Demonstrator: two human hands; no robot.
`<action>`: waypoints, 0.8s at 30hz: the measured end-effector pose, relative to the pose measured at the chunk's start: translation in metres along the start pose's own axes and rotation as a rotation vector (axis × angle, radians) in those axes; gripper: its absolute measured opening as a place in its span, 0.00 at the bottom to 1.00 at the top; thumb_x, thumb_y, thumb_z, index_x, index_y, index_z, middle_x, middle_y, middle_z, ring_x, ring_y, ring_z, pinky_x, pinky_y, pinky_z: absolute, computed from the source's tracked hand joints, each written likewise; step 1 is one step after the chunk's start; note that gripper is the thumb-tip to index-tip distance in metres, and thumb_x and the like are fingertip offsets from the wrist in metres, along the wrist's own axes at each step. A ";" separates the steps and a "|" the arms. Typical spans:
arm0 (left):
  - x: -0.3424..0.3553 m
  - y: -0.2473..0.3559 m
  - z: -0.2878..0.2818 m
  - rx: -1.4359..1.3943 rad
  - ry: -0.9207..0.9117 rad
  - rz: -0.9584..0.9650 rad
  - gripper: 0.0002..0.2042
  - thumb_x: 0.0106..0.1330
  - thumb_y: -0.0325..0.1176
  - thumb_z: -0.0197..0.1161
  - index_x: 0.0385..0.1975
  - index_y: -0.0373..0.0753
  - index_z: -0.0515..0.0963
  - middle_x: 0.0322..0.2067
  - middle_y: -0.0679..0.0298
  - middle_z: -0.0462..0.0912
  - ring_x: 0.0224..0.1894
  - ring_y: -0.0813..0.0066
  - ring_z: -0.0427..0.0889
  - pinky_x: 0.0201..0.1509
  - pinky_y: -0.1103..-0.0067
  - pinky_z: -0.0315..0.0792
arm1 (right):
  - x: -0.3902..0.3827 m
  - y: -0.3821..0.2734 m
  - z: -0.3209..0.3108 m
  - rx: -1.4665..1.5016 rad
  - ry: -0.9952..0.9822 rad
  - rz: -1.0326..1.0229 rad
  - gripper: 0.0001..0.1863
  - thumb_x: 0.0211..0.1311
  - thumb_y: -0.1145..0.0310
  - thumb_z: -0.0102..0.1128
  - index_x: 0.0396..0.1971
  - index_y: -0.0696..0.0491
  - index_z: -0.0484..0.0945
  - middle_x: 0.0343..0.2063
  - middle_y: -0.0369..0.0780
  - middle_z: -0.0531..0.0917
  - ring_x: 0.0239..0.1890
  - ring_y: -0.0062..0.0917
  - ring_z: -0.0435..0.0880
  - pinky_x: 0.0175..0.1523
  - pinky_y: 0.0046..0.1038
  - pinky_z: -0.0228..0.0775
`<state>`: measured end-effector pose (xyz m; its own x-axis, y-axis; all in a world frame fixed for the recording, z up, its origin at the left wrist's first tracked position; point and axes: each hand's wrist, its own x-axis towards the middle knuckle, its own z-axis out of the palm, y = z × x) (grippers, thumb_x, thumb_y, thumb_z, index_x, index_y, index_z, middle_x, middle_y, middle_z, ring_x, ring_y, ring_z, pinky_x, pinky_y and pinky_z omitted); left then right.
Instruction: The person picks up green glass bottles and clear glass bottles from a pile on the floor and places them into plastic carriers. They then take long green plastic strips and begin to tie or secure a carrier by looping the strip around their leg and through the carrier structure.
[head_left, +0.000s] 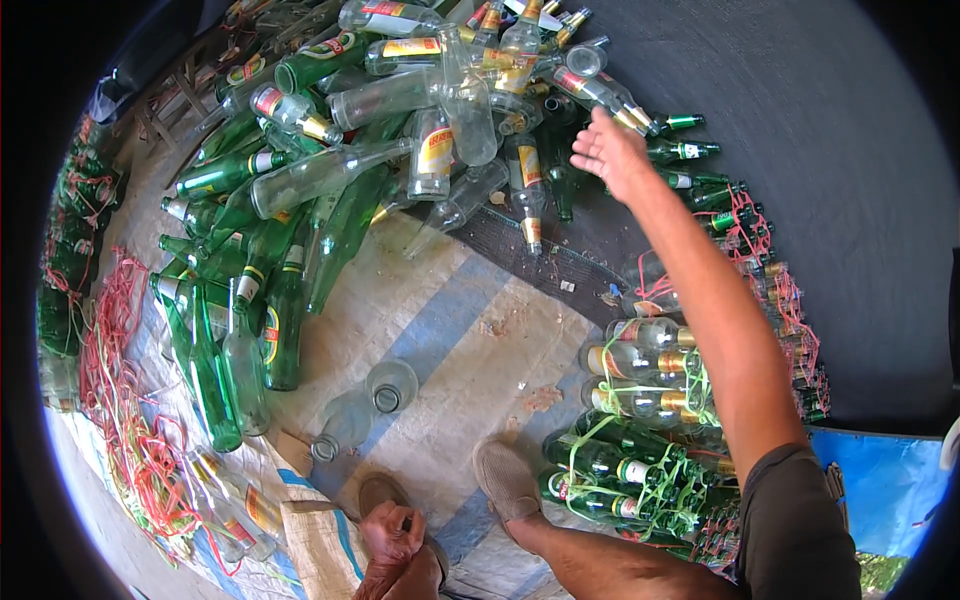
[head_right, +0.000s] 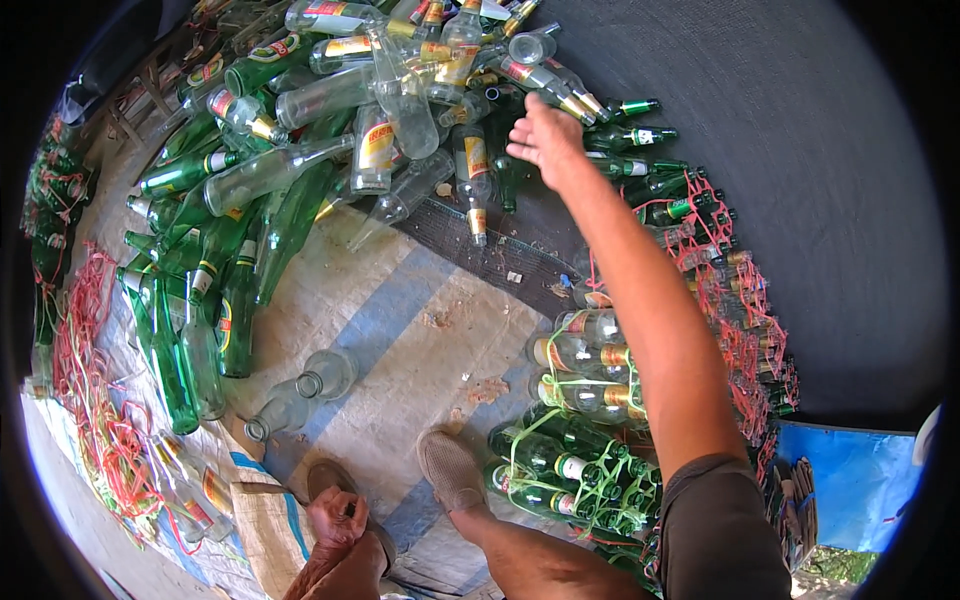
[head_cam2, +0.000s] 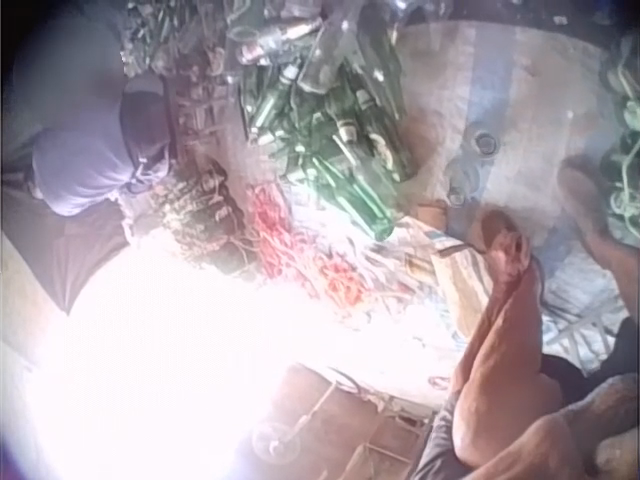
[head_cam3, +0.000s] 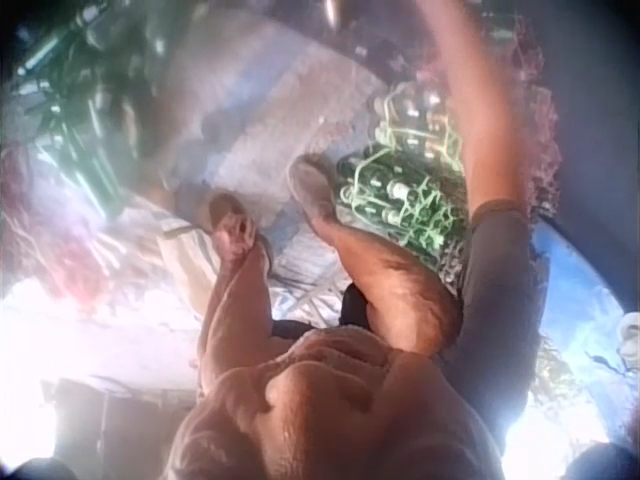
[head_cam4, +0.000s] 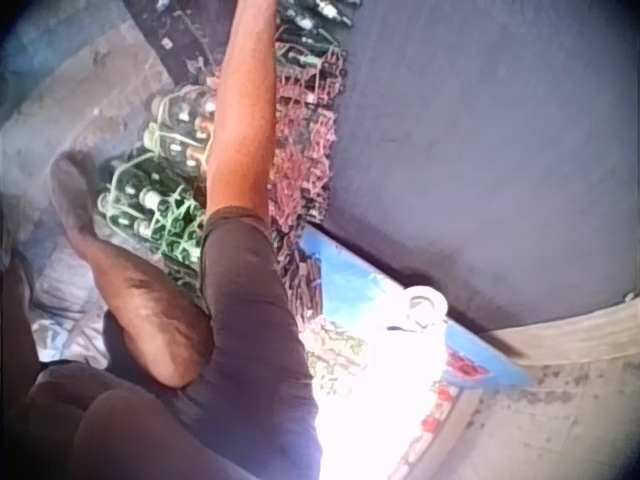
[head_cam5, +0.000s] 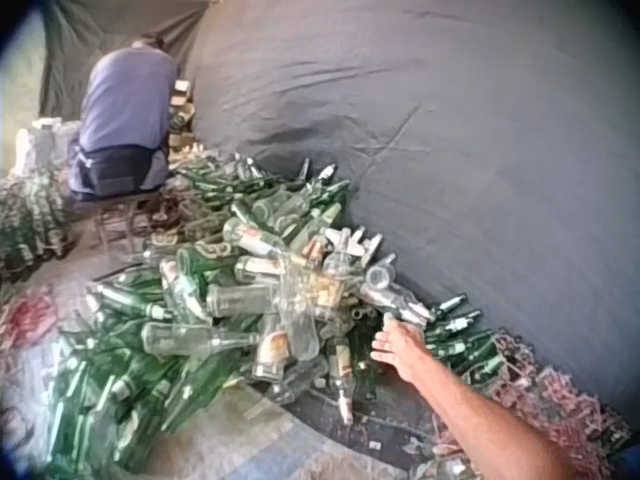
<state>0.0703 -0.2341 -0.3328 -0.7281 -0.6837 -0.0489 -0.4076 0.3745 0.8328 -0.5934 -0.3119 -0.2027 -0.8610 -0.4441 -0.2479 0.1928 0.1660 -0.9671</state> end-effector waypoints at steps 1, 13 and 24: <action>0.006 0.005 -0.003 0.058 0.003 0.107 0.11 0.56 0.23 0.69 0.22 0.45 0.72 0.20 0.64 0.67 0.22 0.66 0.73 0.21 0.72 0.63 | 0.014 -0.010 -0.004 0.024 0.008 0.026 0.35 0.70 0.47 0.68 0.60 0.63 0.71 0.52 0.54 0.80 0.50 0.43 0.85 0.53 0.51 0.87; -0.038 -0.049 0.013 -1.567 -0.231 -0.700 0.12 0.75 0.32 0.48 0.26 0.50 0.59 0.23 0.68 0.56 0.27 0.63 0.61 0.32 0.76 0.60 | 0.094 -0.053 0.016 0.063 0.102 0.050 0.47 0.74 0.44 0.61 0.74 0.66 0.53 0.63 0.65 0.71 0.60 0.58 0.80 0.59 0.58 0.83; -0.042 -0.046 0.014 -1.299 -0.218 -0.533 0.18 0.63 0.30 0.68 0.24 0.44 0.59 0.23 0.65 0.60 0.26 0.71 0.65 0.31 0.78 0.63 | 0.129 -0.054 0.032 0.026 0.067 0.011 0.44 0.77 0.43 0.56 0.76 0.62 0.54 0.63 0.68 0.72 0.63 0.58 0.79 0.61 0.57 0.82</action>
<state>0.1120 -0.2136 -0.3774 -0.7683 -0.4043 -0.4963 0.0447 -0.8073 0.5885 -0.6997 -0.4060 -0.1840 -0.8883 -0.3821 -0.2547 0.2137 0.1470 -0.9658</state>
